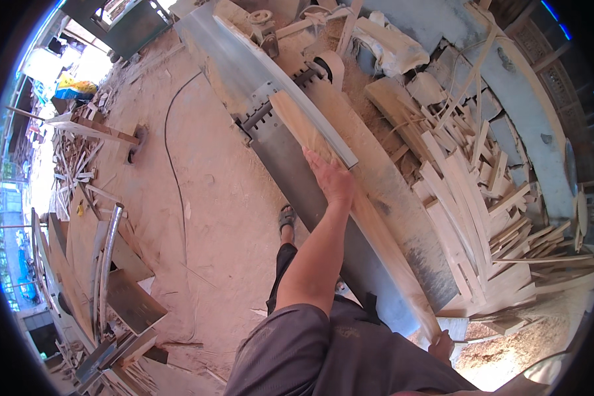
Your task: The person feeds a wooden plank across a jointer machine multiple times to smooth a surface, turning the plank over between passes. The person then uses a tape measure to measure the width of a large curved wooden board resting on the floor.
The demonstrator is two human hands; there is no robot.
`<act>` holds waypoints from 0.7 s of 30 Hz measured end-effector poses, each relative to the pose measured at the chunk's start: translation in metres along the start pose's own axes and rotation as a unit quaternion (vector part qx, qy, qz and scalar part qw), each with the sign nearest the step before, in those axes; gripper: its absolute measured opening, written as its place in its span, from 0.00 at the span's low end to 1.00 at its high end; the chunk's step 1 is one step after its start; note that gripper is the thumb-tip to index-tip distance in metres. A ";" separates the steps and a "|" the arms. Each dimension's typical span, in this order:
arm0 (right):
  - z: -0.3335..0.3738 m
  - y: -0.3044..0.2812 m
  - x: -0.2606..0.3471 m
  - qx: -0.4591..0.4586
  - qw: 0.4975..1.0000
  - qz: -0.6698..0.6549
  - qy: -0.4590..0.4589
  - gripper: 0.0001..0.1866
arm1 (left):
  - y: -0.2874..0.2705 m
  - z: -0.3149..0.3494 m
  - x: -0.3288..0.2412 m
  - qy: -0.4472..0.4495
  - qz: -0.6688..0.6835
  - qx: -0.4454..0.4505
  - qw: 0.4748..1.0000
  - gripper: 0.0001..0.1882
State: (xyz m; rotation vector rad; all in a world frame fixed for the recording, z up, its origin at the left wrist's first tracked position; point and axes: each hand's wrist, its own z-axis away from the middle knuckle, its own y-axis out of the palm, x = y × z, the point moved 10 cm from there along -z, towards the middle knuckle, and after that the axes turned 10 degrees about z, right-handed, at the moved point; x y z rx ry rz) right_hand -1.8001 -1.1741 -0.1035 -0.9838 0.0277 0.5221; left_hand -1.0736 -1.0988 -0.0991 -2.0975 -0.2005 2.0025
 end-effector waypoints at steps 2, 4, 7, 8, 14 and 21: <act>0.000 -0.008 0.006 -0.002 1.000 0.001 0.016 0.21 | 0.000 -0.004 -0.001 0.006 -0.001 -0.006 1.000 0.38; -0.005 -0.016 0.014 0.002 1.000 -0.002 0.012 0.21 | -0.002 -0.013 -0.004 0.000 0.016 -0.015 1.000 0.38; -0.007 -0.023 0.023 0.005 1.000 -0.007 0.012 0.21 | -0.001 -0.022 0.002 0.001 -0.010 -0.011 1.000 0.37; -0.008 -0.023 0.025 0.003 1.000 -0.004 0.011 0.21 | -0.001 -0.025 0.005 0.004 -0.027 -0.007 1.000 0.37; -0.009 -0.026 0.033 -0.004 1.000 -0.007 0.002 0.22 | 0.000 -0.036 0.003 0.004 -0.009 -0.016 1.000 0.37; -0.014 -0.027 0.040 -0.008 1.000 0.000 -0.008 0.21 | 0.000 -0.046 0.006 0.005 -0.005 -0.014 1.000 0.36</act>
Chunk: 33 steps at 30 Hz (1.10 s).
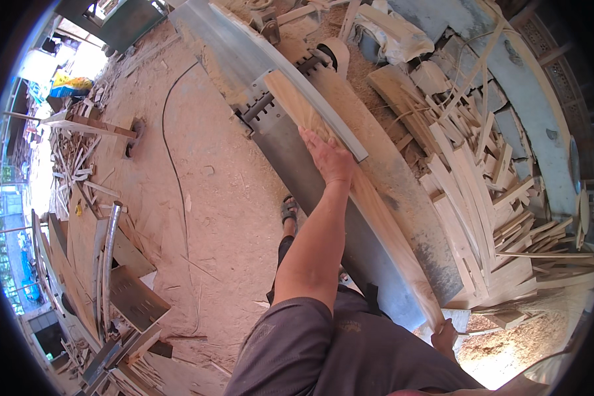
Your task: The person feeds a wooden plank across a jointer machine multiple times to smooth a surface, turning the plank over between passes. The person then uses a tape measure to measure the width of a large curved wooden board resting on the floor.
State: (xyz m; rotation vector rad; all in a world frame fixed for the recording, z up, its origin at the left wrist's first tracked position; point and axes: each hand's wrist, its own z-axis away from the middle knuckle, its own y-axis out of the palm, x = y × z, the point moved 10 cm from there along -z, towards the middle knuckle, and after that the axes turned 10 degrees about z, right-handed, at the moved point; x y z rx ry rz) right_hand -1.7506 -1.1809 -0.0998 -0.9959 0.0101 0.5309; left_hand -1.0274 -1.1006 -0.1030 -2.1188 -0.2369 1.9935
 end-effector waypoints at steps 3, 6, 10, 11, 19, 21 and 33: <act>-0.001 -0.004 0.004 -0.007 1.000 -0.014 -0.002 0.21 | 0.000 -0.004 -0.001 0.005 0.006 -0.001 1.000 0.36; -0.002 -0.006 0.007 -0.008 1.000 -0.015 -0.001 0.20 | -0.001 -0.008 -0.002 0.010 0.007 -0.004 1.000 0.35; -0.004 -0.007 0.012 -0.011 1.000 -0.017 -0.001 0.20 | -0.003 -0.014 -0.008 0.018 0.021 -0.006 1.000 0.35; -0.004 -0.008 0.014 -0.008 1.000 -0.017 0.002 0.20 | -0.003 -0.016 -0.009 0.018 0.026 -0.007 0.999 0.35; -0.008 -0.012 0.028 -0.016 1.000 -0.009 -0.012 0.21 | 0.000 -0.035 0.001 0.016 0.009 -0.001 1.000 0.35; -0.009 -0.015 0.033 -0.016 1.000 -0.007 -0.017 0.21 | 0.000 -0.040 0.003 0.017 -0.002 0.000 1.000 0.34; -0.019 -0.024 0.054 -0.026 0.999 -0.026 -0.005 0.23 | -0.002 -0.072 0.002 0.028 0.012 -0.007 1.000 0.35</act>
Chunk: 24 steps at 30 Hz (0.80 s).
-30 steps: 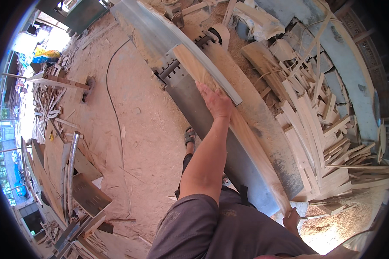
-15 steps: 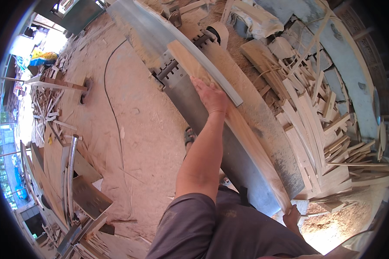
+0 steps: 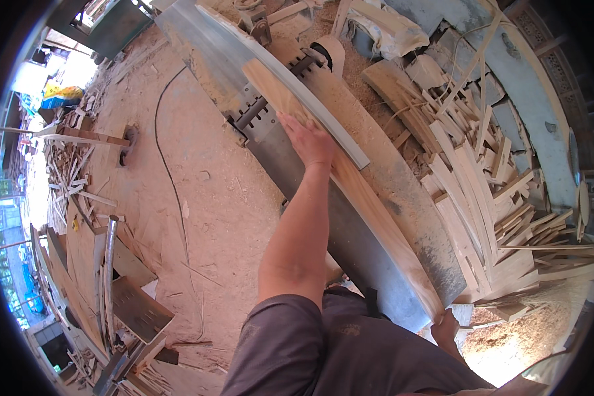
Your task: The person feeds a wooden plank across a jointer machine multiple times to smooth a surface, turning the plank over between passes. The person then uses a tape measure to measure the width of a large curved wooden board resting on the floor.
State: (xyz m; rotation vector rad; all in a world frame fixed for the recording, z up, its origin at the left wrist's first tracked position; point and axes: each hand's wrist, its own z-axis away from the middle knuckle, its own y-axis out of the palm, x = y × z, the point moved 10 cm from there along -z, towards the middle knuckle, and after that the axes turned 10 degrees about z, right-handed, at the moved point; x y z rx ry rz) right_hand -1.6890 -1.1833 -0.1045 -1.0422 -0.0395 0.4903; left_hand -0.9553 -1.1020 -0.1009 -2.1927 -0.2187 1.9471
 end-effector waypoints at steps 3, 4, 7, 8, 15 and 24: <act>-0.002 -0.003 0.007 0.001 1.000 0.006 0.011 0.22 | -0.001 -0.009 0.001 0.002 0.002 -0.003 1.000 0.36; -0.003 -0.004 0.012 0.008 1.000 0.014 0.006 0.23 | -0.001 -0.013 0.002 0.003 0.000 -0.003 1.000 0.36; -0.006 -0.008 0.024 0.024 0.999 0.030 -0.004 0.24 | -0.001 -0.024 0.003 0.006 0.006 -0.007 1.000 0.35; -0.007 -0.010 0.027 0.024 0.999 0.028 -0.004 0.24 | -0.001 -0.027 0.004 0.007 0.010 -0.008 1.000 0.35; -0.013 -0.022 0.051 0.028 0.999 0.031 0.004 0.22 | 0.000 -0.053 0.012 0.008 -0.028 -0.004 1.000 0.34; -0.023 -0.040 0.087 0.038 0.999 0.025 0.001 0.22 | -0.001 -0.091 0.019 0.011 -0.020 -0.010 1.000 0.34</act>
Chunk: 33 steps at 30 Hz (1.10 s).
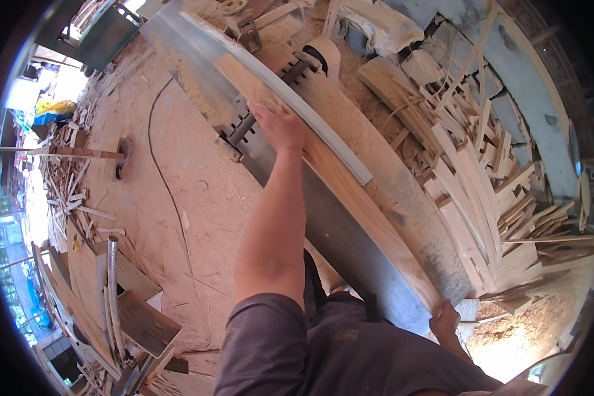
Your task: The person feeds a wooden plank across a jointer machine multiple times to smooth a surface, turning the plank over between passes. The person then uses a tape measure to measure the width of a large curved wooden board resting on the floor.
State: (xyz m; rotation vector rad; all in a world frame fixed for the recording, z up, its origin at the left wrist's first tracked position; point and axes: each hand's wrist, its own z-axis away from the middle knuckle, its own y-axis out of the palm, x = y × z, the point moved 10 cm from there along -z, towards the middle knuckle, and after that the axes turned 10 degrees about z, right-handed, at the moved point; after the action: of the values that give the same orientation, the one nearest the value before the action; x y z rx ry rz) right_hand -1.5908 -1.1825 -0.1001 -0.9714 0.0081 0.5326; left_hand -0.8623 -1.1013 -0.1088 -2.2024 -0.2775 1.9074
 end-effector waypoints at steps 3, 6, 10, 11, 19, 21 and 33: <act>-0.003 -0.005 0.011 0.011 1.000 -0.002 0.008 0.22 | 0.002 -0.012 0.000 -0.009 0.009 0.016 1.000 0.35; -0.006 -0.008 0.019 0.018 1.000 0.005 0.007 0.22 | 0.001 -0.024 0.001 -0.015 0.011 0.017 1.000 0.34; -0.008 -0.020 0.037 0.019 1.000 -0.006 0.005 0.22 | 0.001 -0.042 0.005 0.000 -0.006 0.010 1.000 0.34; -0.010 -0.020 0.039 0.015 1.000 -0.007 0.004 0.22 | 0.002 -0.046 0.006 0.004 -0.011 0.009 1.000 0.33; -0.020 -0.025 0.059 -0.025 1.000 0.001 -0.015 0.26 | 0.003 -0.081 0.014 -0.003 0.006 0.014 1.000 0.34; -0.023 -0.029 0.069 -0.021 1.000 -0.003 -0.020 0.27 | 0.002 -0.089 0.014 -0.002 0.010 0.016 1.000 0.33; -0.037 -0.054 0.121 -0.006 0.999 -0.005 -0.031 0.30 | 0.005 -0.154 0.029 0.001 0.010 0.029 1.000 0.34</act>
State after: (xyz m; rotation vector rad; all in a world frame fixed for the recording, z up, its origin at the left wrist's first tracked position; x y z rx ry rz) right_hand -1.4534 -1.1841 -0.1087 -0.9664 -0.0564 0.5543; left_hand -0.7060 -1.1041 -0.1164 -2.1768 -0.1994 1.8994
